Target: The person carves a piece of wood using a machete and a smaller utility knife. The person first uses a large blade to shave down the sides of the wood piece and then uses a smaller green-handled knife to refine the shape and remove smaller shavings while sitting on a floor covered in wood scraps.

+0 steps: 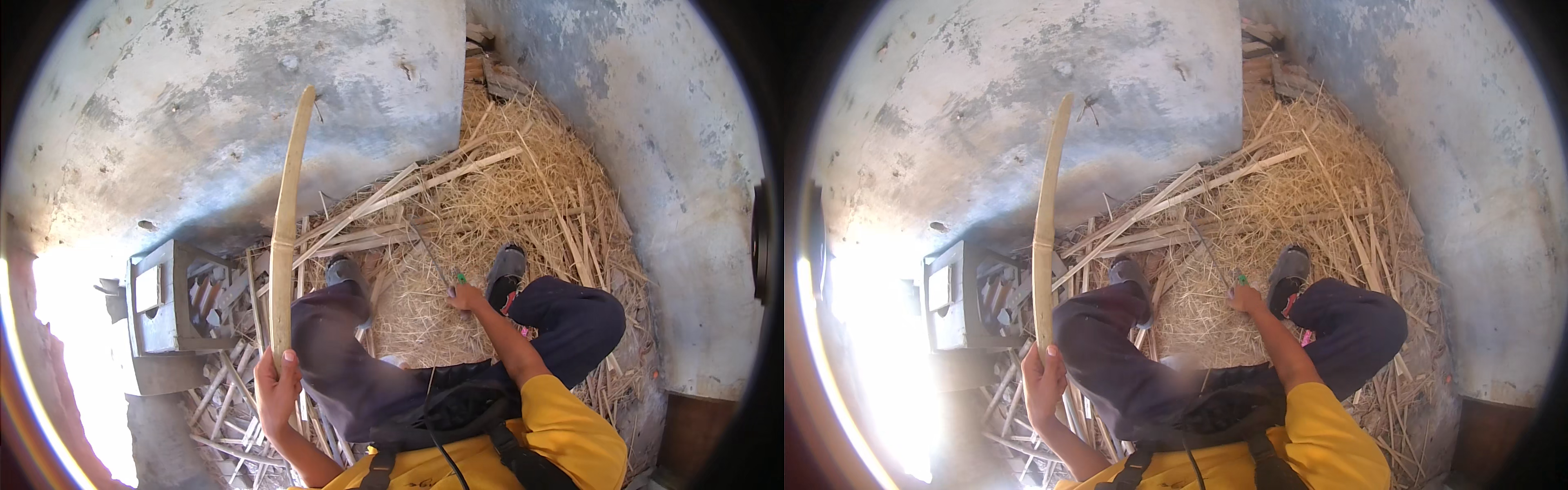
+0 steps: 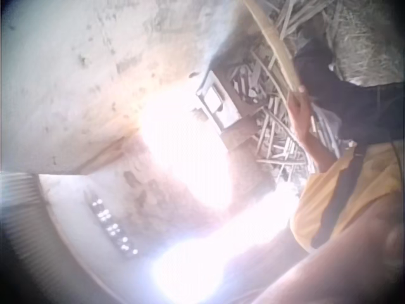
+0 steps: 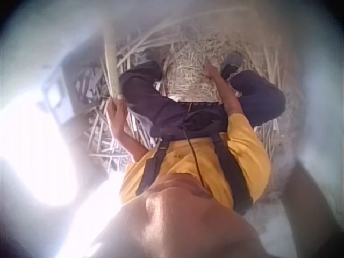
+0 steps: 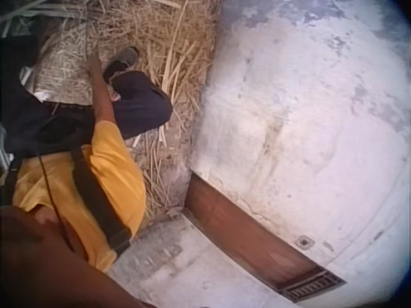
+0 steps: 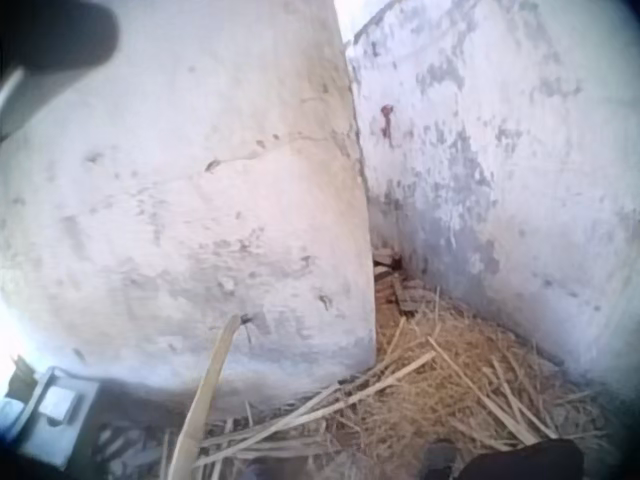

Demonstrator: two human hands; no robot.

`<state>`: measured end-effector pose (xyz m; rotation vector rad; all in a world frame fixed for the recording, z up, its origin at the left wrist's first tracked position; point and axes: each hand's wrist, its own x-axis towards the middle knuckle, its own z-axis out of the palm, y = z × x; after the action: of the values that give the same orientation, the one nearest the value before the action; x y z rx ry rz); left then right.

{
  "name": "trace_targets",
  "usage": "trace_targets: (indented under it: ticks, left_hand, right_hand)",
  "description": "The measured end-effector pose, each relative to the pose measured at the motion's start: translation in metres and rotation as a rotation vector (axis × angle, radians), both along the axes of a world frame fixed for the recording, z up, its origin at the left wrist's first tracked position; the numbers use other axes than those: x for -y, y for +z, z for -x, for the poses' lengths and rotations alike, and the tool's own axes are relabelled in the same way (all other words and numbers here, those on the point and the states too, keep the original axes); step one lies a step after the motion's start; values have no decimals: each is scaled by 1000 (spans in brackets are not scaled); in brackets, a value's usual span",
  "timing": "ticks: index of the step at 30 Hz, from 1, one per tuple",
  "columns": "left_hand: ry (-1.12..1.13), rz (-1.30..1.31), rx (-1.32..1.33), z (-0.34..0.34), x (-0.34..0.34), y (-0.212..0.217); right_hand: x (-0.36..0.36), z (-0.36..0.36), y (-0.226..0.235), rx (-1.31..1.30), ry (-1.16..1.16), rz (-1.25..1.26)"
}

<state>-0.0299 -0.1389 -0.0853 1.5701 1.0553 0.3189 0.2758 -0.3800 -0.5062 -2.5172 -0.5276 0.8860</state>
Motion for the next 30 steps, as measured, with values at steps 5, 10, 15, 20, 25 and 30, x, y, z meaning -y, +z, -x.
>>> trace_targets:
  ticks: [5,10,15,20,25,30]
  left_hand:
    - [-49,-17,9,-8,-2,2]
    - [-50,-93,-21,-7,-4,12]
    - [-67,-264,-104,-15,-10,29]
    - [-100,-565,-116,-21,-23,49]
    - [-116,-558,-2,-43,-48,50]
    - [41,-718,137,-61,-55,77]
  right_hand:
    - [27,-14,-29,-31,7,30]
    - [38,-26,-43,-3,-148,210]
    - [43,-16,-59,28,-144,210]
    - [33,-7,-64,38,-187,161]
    - [38,-8,-96,42,-167,224]
    - [26,-4,-67,65,-210,177]
